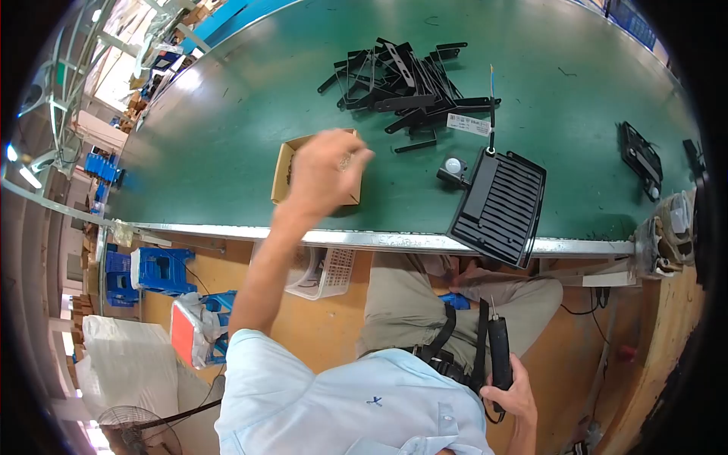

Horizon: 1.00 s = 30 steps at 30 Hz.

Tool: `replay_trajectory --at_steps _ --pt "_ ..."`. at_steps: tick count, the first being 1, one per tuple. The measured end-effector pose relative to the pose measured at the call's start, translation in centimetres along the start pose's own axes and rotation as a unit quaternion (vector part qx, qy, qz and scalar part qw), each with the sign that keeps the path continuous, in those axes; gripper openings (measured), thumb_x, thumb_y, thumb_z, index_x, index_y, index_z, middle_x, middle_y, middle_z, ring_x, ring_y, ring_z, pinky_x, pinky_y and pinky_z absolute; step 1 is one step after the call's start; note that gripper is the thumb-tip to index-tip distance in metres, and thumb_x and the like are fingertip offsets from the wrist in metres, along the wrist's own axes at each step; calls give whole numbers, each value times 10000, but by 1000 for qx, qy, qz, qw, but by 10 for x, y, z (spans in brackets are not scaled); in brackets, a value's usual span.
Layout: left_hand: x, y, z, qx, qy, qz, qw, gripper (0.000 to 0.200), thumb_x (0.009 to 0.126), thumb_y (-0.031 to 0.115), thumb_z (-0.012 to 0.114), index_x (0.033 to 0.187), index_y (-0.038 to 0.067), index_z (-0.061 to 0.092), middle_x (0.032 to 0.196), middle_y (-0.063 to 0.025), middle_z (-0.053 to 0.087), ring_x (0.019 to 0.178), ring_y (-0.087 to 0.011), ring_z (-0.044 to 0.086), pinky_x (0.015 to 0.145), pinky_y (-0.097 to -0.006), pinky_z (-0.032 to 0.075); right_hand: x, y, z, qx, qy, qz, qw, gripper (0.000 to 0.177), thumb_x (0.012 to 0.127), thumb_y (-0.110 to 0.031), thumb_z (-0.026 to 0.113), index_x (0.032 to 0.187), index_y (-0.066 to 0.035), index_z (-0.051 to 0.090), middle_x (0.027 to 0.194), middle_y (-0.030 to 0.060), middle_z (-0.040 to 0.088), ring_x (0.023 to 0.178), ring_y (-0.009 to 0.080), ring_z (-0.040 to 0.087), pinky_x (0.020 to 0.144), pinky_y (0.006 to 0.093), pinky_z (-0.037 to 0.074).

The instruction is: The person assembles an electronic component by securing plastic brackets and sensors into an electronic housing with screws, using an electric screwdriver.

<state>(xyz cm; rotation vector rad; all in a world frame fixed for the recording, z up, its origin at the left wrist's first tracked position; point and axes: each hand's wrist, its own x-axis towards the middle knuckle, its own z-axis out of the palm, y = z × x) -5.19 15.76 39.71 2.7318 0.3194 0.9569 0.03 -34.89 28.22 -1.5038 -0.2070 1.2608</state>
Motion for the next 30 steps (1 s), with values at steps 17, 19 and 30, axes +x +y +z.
replay_trajectory --at_steps 17,19,30 --pt "-17 -94 12 90 -178 -79 977 88 855 49 720 897 -27 710 795 -157 596 745 -340 608 719 -430 486 11 2 8 -148 -28 -5 989 803 825 -415 874 1414 3 524 998 77 606 926 192 608 807 357 516" --pt "-17 -95 13 87 -173 -68 979 95 884 75 709 872 -18 699 802 -135 574 715 -314 586 707 -431 467 11 2 7 -153 -37 -6 987 804 833 -417 869 1418 7 517 1005 86 609 943 200 611 815 361 515" --pt "-13 -92 6 24 -32 -107 993 138 1037 106 496 1010 -15 557 895 -191 541 803 -347 537 770 -425 469 5 -4 8 -145 -47 -43 987 821 839 -406 867 1448 -7 488 1061 103 614 1002 214 614 888 356 513"
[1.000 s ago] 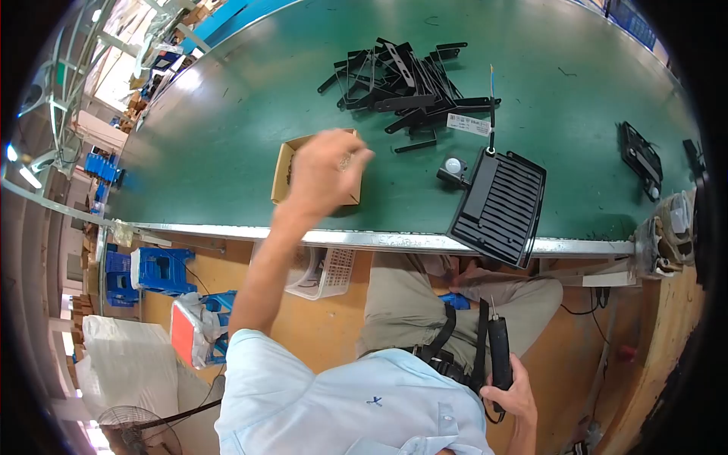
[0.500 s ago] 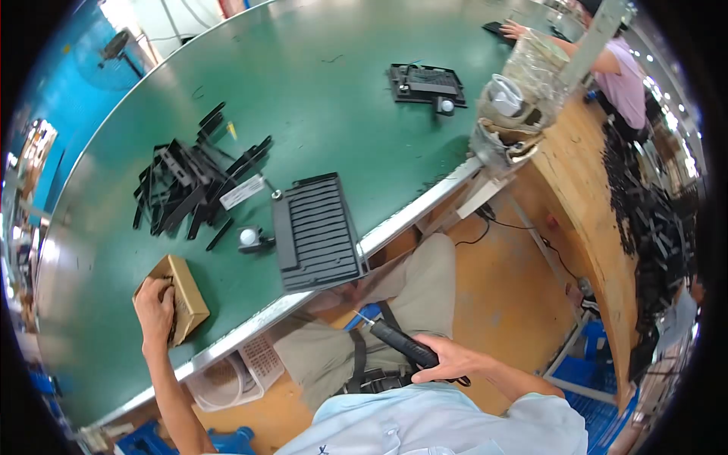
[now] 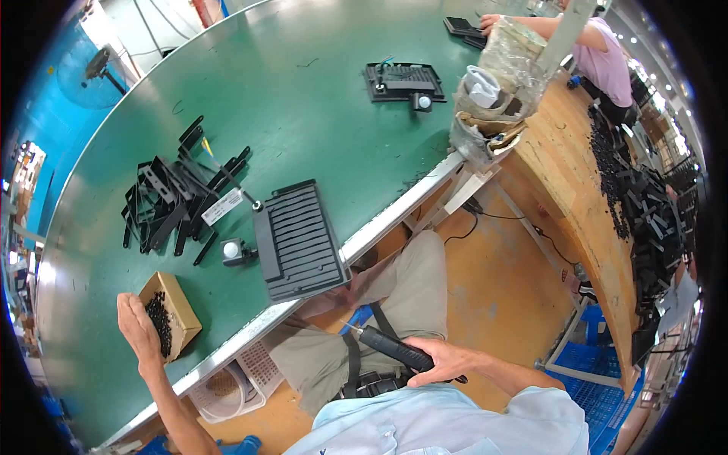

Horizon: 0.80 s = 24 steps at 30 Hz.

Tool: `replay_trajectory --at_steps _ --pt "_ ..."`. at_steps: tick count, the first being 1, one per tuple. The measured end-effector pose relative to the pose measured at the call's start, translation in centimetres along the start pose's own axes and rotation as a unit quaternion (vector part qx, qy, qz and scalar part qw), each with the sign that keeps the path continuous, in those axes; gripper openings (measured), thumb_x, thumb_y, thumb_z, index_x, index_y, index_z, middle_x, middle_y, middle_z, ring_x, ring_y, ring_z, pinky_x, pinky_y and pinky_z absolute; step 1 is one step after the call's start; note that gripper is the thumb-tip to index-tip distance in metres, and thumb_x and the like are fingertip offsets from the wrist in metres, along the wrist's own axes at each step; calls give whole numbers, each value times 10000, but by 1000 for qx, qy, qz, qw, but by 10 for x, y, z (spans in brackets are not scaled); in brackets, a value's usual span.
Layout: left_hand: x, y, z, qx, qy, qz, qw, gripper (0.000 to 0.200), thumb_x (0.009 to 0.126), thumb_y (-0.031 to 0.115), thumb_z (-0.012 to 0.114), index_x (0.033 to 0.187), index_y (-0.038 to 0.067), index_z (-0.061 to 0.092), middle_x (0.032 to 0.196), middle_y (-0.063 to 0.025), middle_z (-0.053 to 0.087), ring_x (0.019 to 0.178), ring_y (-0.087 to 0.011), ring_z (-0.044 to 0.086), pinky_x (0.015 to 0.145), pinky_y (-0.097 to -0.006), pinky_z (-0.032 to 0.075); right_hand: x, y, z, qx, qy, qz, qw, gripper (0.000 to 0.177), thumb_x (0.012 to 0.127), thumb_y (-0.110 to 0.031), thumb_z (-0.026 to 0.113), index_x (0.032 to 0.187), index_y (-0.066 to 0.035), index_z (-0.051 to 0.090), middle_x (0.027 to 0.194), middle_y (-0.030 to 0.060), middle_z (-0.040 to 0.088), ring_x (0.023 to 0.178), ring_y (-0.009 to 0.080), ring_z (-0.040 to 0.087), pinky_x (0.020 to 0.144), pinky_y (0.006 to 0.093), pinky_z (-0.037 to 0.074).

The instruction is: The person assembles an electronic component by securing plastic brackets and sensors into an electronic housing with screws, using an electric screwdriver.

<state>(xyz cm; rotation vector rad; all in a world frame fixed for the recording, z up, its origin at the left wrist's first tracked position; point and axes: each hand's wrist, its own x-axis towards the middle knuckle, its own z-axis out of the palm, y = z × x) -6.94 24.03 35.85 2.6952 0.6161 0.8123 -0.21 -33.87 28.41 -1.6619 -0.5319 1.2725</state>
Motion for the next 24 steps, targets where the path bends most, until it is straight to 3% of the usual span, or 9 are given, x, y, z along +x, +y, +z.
replay_trajectory --at_steps 2,4,6,8,10,13,17,21,24 --pt "-7 61 -10 -48 -8 25 998 178 1053 110 458 1030 -21 576 922 -190 564 852 -368 554 812 -427 471 1 -5 0 20 -8 23 1000 825 830 -400 877 1442 -4 491 1036 88 615 972 200 615 857 348 518" --pt "-25 108 1 -63 -55 139 987 142 910 20 633 1051 23 617 1041 -157 634 999 -374 602 925 -450 470 3 -2 -2 21 -15 36 999 837 806 -382 901 1431 3 500 986 56 615 919 173 610 806 332 523" --pt "-35 153 18 -118 -121 276 946 334 760 -29 761 1047 72 622 1100 -125 654 1123 -341 620 1033 -512 451 2 4 -1 12 -19 31 999 832 797 -377 908 1421 4 509 974 47 613 911 169 605 801 332 520" --pt "-37 178 37 -111 -160 371 908 306 776 27 792 1025 73 620 1163 -92 667 1269 -341 582 1102 -581 409 5 -3 -3 17 -8 39 999 817 783 -365 920 1399 0 526 956 34 607 888 160 598 785 335 516" --pt "-42 192 56 -117 -162 403 893 264 771 83 828 963 82 646 1190 -66 656 1263 -320 579 1098 -562 396 1 4 0 25 -1 47 999 802 781 -363 922 1385 -4 536 940 27 603 870 157 594 773 331 512" --pt "-48 194 87 -160 -179 399 885 273 777 85 825 983 73 647 1193 -70 651 1224 -308 587 1048 -540 412 -8 9 -1 26 18 57 998 788 779 -361 924 1376 -11 546 923 20 598 850 149 588 754 323 506" --pt "-52 208 108 -180 -118 398 892 287 777 71 819 1005 42 647 1157 -88 649 1140 -295 607 962 -492 426 -16 4 0 71 39 59 995 759 782 -358 922 1357 -19 561 911 9 591 843 128 578 735 307 498" --pt "-59 247 120 -162 -81 354 917 240 810 77 785 1011 45 656 1109 -92 652 1071 -292 618 971 -470 394 -22 4 1 96 43 67 992 764 791 -349 918 1375 -29 544 920 -5 581 846 111 570 727 296 492" --pt "-56 261 124 -238 -92 295 921 188 840 5 727 1003 42 640 1097 -111 667 1055 -304 625 982 -451 408 -25 7 0 96 46 38 994 749 831 -296 895 1416 -38 505 935 -3 584 802 102 579 702 287 496"
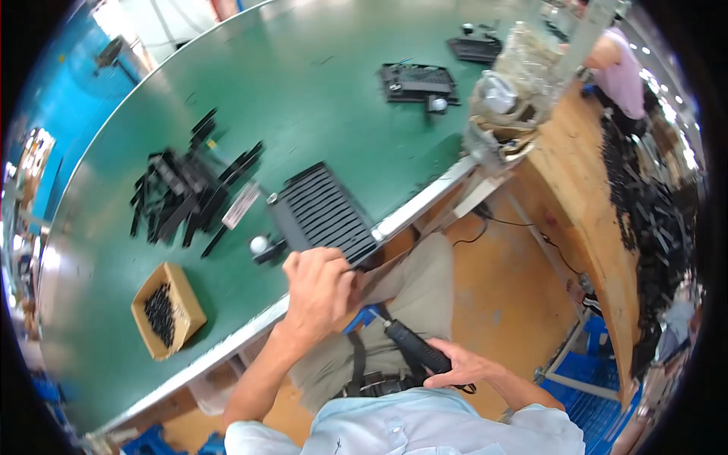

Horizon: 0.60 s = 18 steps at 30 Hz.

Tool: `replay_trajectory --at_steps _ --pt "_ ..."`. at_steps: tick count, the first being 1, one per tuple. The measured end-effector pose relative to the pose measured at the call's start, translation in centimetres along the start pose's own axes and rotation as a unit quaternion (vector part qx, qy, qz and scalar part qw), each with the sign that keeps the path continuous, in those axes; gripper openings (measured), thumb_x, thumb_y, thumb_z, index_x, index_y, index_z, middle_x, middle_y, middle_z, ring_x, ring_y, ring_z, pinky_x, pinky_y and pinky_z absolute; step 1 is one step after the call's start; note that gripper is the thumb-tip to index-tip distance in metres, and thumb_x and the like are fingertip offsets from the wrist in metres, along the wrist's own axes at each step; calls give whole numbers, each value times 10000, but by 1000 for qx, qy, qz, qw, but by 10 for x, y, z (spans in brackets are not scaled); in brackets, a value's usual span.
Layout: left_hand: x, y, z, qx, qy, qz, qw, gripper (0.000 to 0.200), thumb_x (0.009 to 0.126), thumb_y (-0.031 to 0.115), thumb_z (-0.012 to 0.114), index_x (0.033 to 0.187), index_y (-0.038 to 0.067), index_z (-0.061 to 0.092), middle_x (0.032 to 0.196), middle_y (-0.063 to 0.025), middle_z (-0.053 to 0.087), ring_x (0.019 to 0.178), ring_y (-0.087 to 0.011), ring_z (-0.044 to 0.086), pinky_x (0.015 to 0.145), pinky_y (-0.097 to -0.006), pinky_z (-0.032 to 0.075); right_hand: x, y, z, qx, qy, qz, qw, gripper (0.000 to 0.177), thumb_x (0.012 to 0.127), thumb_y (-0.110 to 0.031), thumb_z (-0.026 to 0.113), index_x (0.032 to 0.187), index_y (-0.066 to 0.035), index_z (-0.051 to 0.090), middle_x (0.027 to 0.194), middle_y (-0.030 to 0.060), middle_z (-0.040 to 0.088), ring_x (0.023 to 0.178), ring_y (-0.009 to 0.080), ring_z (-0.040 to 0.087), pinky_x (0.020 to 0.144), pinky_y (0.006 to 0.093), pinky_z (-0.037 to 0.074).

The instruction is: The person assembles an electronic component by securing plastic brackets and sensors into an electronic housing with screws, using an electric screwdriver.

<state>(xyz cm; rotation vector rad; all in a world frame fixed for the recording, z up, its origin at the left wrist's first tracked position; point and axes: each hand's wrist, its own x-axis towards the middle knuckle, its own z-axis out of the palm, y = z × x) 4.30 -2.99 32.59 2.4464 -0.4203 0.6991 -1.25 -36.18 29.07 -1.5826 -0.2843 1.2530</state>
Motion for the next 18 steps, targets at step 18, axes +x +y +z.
replay_trajectory --at_steps 18 --pt "-7 -2 -15 -554 18 -307 774 137 982 34 716 1087 -48 682 895 -132 738 813 -210 743 836 -362 629 6 -44 6 -54 127 -123 983 788 792 -261 911 1428 -2 523 771 3 634 706 105 613 634 297 491"
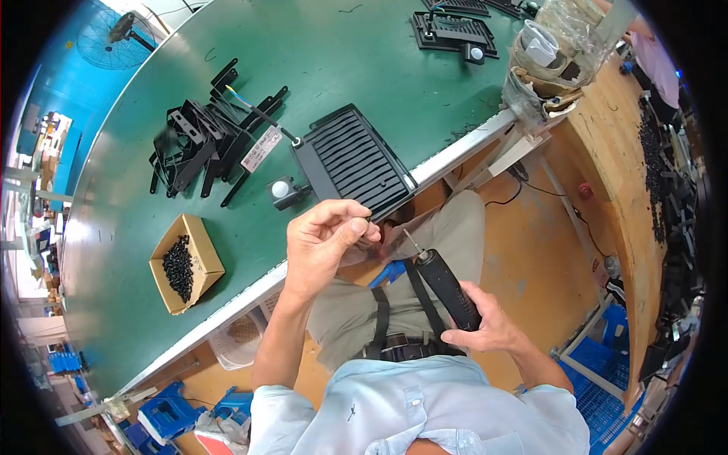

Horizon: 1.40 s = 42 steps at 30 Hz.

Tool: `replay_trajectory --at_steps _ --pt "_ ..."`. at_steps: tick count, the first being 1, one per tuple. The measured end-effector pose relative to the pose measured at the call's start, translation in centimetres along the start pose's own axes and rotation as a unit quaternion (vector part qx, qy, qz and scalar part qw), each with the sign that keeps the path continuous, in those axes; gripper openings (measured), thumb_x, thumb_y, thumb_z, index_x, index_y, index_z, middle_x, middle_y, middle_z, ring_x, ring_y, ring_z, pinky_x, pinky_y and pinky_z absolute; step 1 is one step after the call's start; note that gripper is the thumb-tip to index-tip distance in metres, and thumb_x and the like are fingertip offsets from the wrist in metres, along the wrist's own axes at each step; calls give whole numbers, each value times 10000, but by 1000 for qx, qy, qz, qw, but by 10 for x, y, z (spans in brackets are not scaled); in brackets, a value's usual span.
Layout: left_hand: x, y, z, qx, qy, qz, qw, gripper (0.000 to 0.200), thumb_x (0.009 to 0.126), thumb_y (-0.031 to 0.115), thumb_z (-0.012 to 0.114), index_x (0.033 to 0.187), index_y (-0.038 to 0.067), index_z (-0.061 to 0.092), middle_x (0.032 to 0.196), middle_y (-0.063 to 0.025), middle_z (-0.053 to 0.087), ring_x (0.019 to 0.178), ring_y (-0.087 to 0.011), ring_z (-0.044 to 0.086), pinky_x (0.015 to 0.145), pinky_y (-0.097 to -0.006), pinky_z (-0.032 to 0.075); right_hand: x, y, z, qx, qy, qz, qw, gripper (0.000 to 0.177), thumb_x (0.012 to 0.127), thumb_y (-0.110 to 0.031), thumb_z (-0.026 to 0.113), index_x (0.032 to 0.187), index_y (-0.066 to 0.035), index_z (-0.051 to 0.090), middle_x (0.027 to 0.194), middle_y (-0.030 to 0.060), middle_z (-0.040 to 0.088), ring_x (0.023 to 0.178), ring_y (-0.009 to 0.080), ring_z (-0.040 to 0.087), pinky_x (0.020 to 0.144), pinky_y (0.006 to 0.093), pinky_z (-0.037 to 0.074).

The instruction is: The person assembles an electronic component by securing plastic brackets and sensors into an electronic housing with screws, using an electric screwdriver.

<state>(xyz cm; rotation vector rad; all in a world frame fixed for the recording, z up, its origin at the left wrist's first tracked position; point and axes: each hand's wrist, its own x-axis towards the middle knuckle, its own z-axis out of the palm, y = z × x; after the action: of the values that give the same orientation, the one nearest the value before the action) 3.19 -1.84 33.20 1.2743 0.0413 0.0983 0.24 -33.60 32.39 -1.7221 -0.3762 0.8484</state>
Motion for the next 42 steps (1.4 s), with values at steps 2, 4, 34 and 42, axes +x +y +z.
replay_trajectory --at_steps 2,4,34,42 --pt "1 -2 -2 -9 -15 -30 999 134 990 38 708 1088 -50 680 888 -133 741 803 -208 740 820 -359 627 4 -1 2 -7 -12 -9 1000 784 791 -259 911 1423 -3 525 756 5 624 687 105 606 621 297 484" --pt "2 1 1 -38 -48 -58 996 132 996 42 702 1087 -50 678 877 -130 739 801 -206 739 800 -354 623 8 -5 3 -12 -22 -19 1000 780 790 -259 910 1420 -4 525 745 5 616 674 105 602 611 296 477" --pt "-13 15 4 -46 -84 -65 993 257 980 84 724 1193 -55 685 963 -76 721 883 -111 703 791 -272 594 18 5 29 39 27 -16 999 602 714 -60 876 1204 0 531 734 10 612 590 81 577 529 250 465" --pt "-77 115 -162 539 325 136 765 90 909 58 754 990 19 767 894 -69 745 758 -134 666 723 -290 542 11 12 21 91 38 31 995 581 713 -79 877 1177 -33 531 777 -1 595 607 73 559 543 238 460"
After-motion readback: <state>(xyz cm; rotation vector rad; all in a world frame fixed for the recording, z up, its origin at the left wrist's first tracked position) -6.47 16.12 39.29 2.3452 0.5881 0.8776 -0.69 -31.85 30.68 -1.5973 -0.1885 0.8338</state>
